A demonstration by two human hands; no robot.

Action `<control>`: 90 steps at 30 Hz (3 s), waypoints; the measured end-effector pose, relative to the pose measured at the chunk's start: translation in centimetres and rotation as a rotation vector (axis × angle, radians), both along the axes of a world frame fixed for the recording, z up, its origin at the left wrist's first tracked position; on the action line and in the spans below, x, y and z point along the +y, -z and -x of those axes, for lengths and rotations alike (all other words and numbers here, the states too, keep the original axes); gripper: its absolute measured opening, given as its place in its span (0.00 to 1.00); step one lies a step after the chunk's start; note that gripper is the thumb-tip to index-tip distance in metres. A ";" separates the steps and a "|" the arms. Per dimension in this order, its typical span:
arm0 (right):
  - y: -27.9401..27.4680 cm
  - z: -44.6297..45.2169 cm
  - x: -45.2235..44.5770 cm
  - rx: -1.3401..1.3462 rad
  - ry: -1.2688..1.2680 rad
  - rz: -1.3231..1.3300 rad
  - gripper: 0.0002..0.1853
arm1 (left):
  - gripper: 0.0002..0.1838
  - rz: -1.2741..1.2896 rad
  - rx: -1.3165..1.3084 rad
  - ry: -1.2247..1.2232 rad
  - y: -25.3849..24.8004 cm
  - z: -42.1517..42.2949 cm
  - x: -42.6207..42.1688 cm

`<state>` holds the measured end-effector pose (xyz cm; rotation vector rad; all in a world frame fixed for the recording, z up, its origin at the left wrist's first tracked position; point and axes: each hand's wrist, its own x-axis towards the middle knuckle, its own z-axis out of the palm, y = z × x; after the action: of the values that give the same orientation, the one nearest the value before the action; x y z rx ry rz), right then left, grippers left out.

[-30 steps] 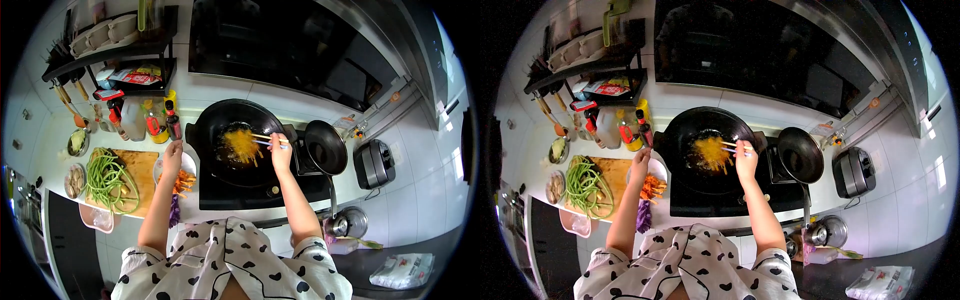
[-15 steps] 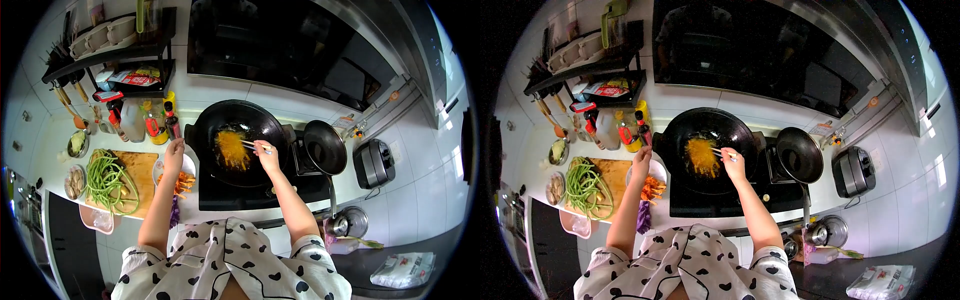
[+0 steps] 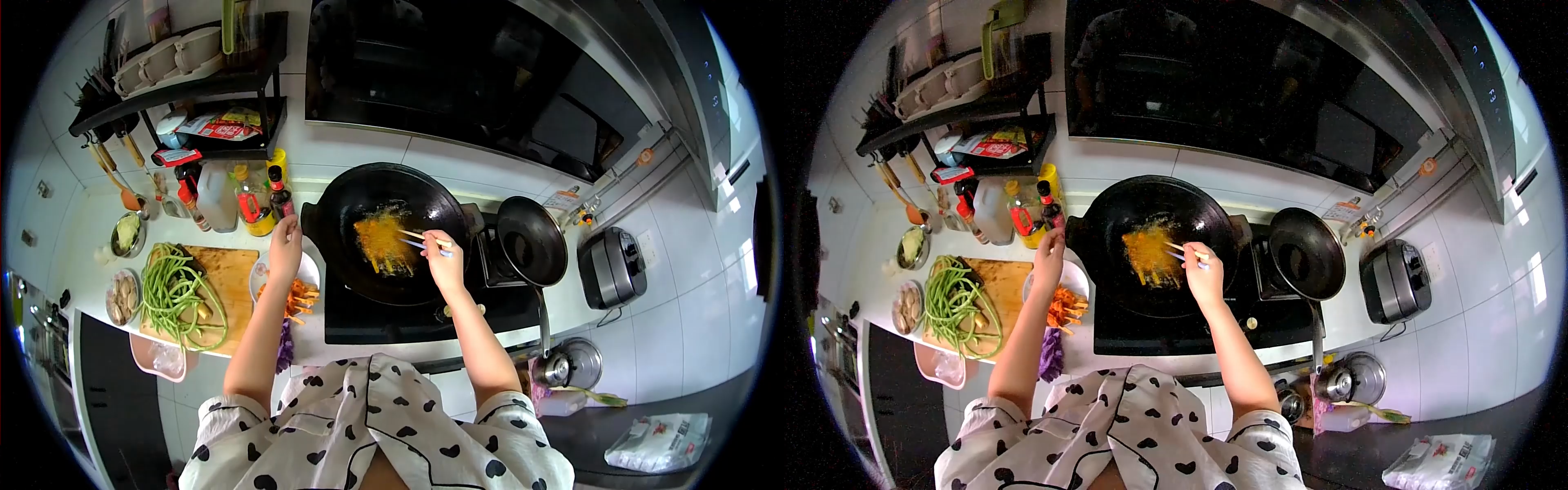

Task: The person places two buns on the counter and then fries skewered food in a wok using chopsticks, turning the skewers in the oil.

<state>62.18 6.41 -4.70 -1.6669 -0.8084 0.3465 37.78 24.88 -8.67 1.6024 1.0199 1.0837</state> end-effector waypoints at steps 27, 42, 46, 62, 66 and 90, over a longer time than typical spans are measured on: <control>2.7 -2.5 1.3 0.107 0.087 0.059 0.14 | 0.15 -0.100 0.064 -0.049 0.3 -0.5 -0.1; 1.0 -1.9 0.1 -0.002 0.098 0.024 0.10 | 0.15 -0.088 0.050 -0.037 1.5 -0.8 0.4; 0.9 -1.3 -0.4 -0.065 0.048 0.101 0.09 | 0.15 -0.086 0.063 -0.038 0.8 -0.5 0.0; 0.1 1.1 -0.2 0.021 0.008 0.089 0.08 | 0.11 -0.035 0.105 -0.031 -0.5 -0.7 0.8; 0.6 0.3 -0.5 -0.238 0.080 0.048 0.08 | 0.11 -0.025 0.060 -0.029 -0.4 -0.7 0.9; 2.8 -0.4 0.1 -0.106 0.028 0.085 0.09 | 0.17 0.027 -0.110 -0.034 0.3 -1.1 1.2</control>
<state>62.60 6.52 -7.48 -1.7868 -0.8580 0.2785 38.83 26.07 -9.01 1.4914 0.9876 1.1638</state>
